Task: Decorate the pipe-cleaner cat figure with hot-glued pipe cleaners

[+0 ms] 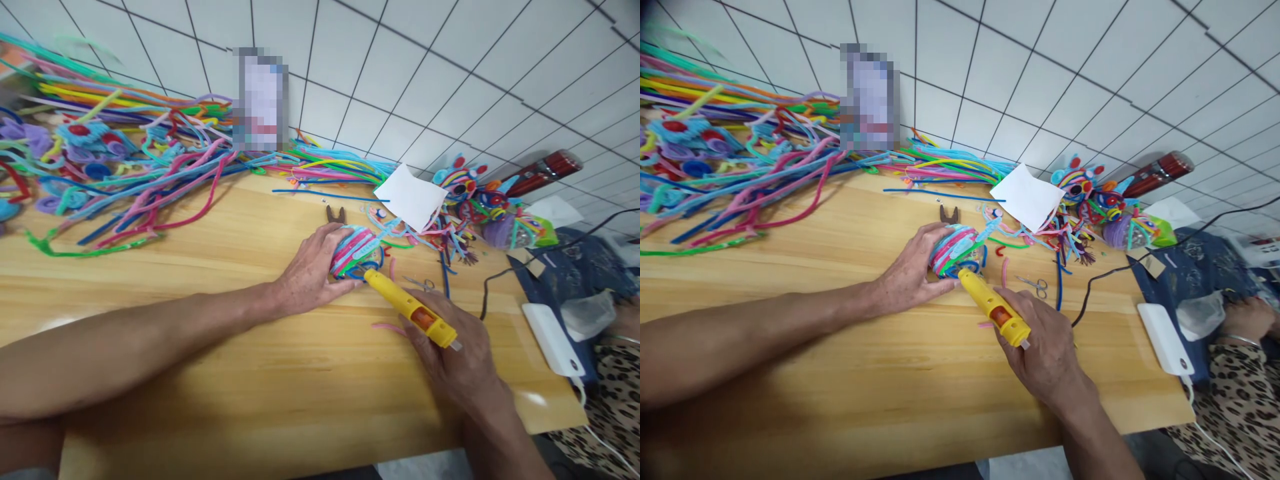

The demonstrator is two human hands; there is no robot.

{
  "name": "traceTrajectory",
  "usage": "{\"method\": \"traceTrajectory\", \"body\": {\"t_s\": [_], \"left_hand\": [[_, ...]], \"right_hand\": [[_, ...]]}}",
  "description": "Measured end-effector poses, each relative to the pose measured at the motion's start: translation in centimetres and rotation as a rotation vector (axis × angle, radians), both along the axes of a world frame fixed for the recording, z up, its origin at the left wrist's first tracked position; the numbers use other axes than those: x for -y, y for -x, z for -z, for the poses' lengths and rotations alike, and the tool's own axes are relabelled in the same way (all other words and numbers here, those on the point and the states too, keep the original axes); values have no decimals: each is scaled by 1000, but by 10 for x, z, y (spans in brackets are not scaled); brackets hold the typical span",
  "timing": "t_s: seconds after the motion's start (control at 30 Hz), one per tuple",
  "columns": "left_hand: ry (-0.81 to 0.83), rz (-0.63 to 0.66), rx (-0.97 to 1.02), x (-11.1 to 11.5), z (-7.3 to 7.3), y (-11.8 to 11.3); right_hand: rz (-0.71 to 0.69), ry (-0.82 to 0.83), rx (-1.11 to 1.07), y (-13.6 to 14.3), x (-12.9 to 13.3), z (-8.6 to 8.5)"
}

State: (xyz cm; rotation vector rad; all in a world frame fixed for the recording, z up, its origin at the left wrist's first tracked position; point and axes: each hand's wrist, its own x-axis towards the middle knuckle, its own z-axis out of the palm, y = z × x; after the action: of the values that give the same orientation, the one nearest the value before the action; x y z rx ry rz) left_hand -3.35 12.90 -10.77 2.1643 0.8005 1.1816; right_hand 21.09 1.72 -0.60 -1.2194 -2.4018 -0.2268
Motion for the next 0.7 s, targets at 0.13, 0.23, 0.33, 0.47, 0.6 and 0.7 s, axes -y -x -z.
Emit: {"method": "traceTrajectory", "body": {"t_s": [0.13, 0.23, 0.33, 0.47, 0.6, 0.7], "left_hand": [[6, -6, 1, 0, -1, -1], [18, -6, 4, 1, -2, -1], [17, -6, -7, 1, -3, 0], [14, -6, -12, 0, -3, 0], [2, -4, -2, 0, -2, 0], [1, -5, -5, 0, -2, 0]], "right_hand": [[12, -18, 4, -2, -1, -1], [15, -23, 8, -3, -1, 0], [9, -7, 5, -3, -1, 0], [7, -8, 0, -3, 0, 1], [14, -35, 5, -5, -1, 0], [34, -8, 7, -5, -1, -3]]}}
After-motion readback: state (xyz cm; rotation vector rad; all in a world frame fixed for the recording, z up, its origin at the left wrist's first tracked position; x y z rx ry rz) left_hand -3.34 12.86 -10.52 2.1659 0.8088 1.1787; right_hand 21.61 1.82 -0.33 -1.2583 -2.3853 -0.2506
